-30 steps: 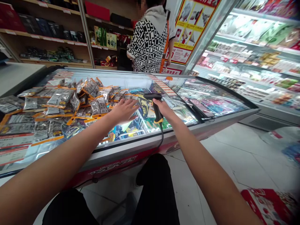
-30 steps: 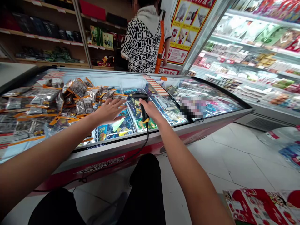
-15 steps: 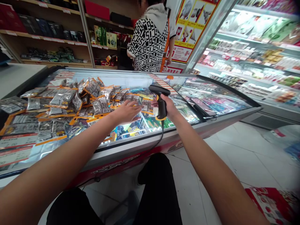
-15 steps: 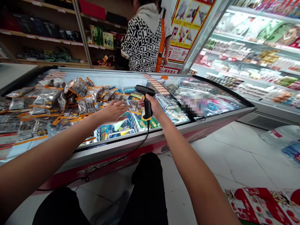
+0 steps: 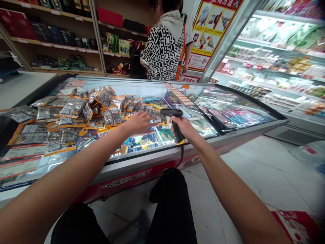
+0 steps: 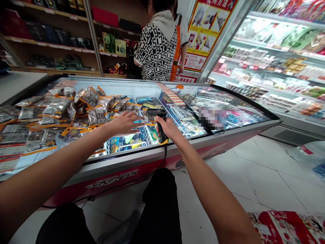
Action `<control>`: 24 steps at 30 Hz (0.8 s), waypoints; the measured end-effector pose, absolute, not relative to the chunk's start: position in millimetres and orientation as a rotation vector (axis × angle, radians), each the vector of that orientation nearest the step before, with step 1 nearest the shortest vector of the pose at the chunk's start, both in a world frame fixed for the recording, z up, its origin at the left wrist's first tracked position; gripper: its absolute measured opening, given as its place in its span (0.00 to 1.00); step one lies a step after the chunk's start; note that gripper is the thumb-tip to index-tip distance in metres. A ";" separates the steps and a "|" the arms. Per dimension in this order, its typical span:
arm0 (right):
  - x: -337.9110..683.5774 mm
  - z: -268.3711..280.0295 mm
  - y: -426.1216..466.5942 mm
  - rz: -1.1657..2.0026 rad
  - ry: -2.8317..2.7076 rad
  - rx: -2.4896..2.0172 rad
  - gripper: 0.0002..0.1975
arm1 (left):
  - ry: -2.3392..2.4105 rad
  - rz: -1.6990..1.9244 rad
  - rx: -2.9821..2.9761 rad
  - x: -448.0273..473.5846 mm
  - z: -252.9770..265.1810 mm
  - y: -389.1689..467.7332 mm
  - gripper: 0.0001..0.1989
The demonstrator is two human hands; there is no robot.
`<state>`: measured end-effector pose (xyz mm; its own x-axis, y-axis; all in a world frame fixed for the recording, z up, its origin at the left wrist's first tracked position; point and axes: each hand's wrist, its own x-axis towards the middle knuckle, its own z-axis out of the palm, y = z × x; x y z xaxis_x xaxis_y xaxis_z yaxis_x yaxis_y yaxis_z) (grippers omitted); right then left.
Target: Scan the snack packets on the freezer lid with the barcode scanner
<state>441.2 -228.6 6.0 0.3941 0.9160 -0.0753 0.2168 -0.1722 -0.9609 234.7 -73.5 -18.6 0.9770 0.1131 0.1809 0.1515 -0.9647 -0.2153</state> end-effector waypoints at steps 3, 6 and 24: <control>439.3 4.8 -224.9 0.880 -0.997 -1.654 0.24 | -0.192 -0.241 -2.888 234.2 -18.2 -74.0 0.25; 437.1 4.3 -224.0 0.893 -0.979 -1.660 0.24 | -0.193 -0.232 -2.882 234.2 -18.1 -74.6 0.26; 515.7 -21.8 -257.8 0.544 -0.695 -1.685 0.26 | -0.463 -0.367 -2.691 233.4 -18.8 -74.1 0.29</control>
<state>515.7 -257.8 -21.8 0.7144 0.6996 0.0096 0.1584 -0.1484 -0.9762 233.4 -74.1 -18.8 0.9114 0.2660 0.3141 0.3664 -0.8719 -0.3248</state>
